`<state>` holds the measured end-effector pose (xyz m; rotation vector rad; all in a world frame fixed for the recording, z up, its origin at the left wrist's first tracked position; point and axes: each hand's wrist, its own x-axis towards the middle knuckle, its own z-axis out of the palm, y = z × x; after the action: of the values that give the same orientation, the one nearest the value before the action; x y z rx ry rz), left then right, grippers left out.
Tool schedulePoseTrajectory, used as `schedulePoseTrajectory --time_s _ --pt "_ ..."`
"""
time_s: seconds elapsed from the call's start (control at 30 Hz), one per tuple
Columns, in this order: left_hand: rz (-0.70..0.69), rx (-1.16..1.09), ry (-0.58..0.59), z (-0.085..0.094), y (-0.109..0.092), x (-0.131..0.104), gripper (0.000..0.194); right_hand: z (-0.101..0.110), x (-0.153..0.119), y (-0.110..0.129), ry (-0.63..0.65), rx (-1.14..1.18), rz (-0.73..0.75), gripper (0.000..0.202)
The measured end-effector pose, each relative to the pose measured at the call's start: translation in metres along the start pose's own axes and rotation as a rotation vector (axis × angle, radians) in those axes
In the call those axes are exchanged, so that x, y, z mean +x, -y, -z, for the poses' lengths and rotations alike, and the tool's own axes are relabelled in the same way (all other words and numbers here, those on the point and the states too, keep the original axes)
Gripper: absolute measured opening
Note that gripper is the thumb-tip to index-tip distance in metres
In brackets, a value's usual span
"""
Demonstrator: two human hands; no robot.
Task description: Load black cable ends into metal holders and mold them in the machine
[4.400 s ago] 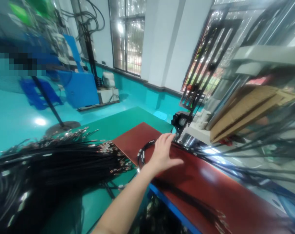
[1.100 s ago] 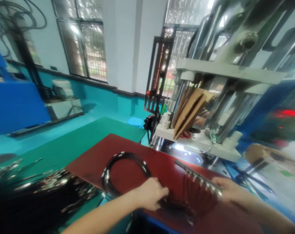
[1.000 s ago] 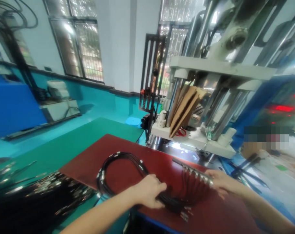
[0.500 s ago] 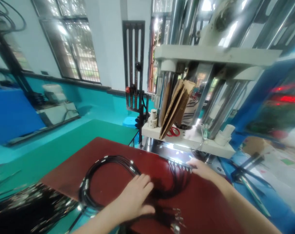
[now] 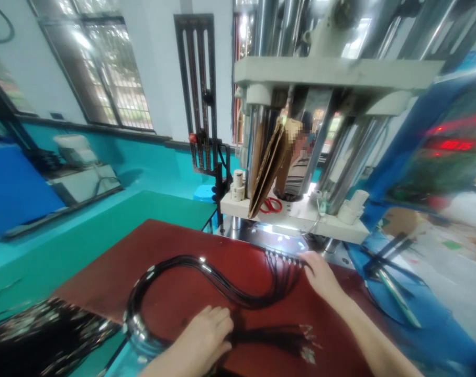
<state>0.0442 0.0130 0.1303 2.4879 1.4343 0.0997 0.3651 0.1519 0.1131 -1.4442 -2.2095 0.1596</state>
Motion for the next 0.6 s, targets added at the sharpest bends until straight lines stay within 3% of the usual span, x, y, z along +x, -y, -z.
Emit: schedulePoseTrajectory --time_s 0.23,0.43,0.5,0.6 --pt "-0.194 -0.005 -0.008 -0.006 -0.038 0.045 0.015 0.025 -0.016 0.025 0.033 0.008 -0.018 0.029" --pt "-0.308 0.073 0.147 0.021 -0.040 0.068 0.028 0.014 -0.023 0.041 0.033 -0.044 -0.051 0.031" --pt "-0.321 0.042 0.084 0.032 -0.034 0.076 0.031 0.011 -0.027 0.038 -0.011 -0.078 -0.097 0.034" --pt "-0.250 -0.011 -0.105 0.041 -0.016 0.095 0.023 0.010 -0.031 0.026 -0.075 -0.110 -0.160 0.034"
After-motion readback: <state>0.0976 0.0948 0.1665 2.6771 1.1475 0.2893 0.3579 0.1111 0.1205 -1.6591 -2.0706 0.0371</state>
